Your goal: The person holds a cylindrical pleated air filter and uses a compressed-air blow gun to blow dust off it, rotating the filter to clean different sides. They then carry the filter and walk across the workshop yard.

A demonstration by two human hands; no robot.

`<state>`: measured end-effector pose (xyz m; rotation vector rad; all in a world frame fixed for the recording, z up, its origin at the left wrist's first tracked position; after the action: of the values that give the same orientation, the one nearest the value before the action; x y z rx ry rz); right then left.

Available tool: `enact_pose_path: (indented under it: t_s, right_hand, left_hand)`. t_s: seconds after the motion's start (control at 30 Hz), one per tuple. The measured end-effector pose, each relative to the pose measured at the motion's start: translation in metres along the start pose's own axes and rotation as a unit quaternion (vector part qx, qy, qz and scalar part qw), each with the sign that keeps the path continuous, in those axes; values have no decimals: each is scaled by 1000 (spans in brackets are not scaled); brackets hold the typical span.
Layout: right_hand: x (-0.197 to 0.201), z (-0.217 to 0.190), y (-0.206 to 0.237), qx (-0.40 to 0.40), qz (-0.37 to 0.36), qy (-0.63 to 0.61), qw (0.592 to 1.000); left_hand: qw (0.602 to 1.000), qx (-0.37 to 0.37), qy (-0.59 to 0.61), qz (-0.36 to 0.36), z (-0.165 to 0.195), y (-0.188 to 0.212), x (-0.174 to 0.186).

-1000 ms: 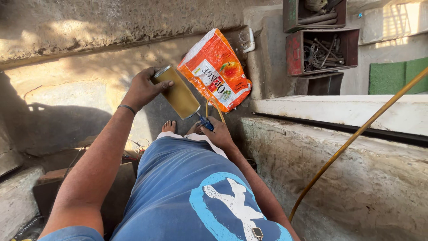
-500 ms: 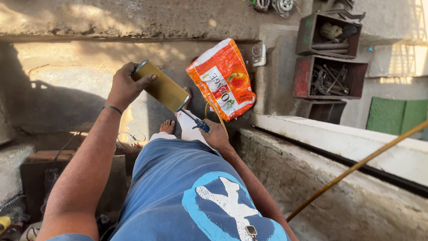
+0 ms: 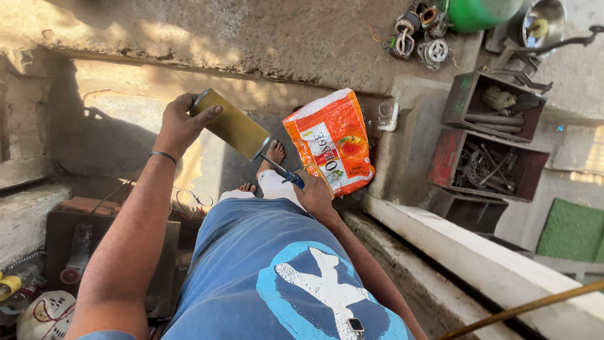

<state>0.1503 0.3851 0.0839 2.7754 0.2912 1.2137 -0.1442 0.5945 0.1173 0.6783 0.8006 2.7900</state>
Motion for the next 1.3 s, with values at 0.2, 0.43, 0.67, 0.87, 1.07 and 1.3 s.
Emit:
enact_pose_path:
  t_s: [0.2,0.43,0.67,0.87,1.07,1.3]
  right_hand:
    - [11,30,-32,23,-39,1,999]
    - [42,41,-61,0,-48,-52,997]
    - [57,51,-65,-20,-63,-47,997]
    - [62,67,-72,-50,-51,-49,996]
    - [63,69,-94,-80,-75,-109,988]
    - [69,67,-123,-46,-56,-63,995]
  left_hand:
    - [999,29,32,17,11,-26,-8]
    - [999,-1,20,40,44,-43,-15]
    - [996,23,-70,53,55,-58,-34]
    - [999,24,-34,-5,60,-73,-67]
    - [989,-21,105,-106,76,-80,-97]
    - [994,47,24,-96,60,-116,-91]
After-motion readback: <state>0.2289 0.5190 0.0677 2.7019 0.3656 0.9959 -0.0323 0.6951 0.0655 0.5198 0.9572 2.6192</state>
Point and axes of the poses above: each hand's wrist, its own y-axis away from the middle knuckle, its own x-axis out of the back of the hand, z = x × y, the point moved 10 cm from there along -y, towards the middle knuckle, and after that the axes turned 15 degrees about x, right-handed, at the moved point
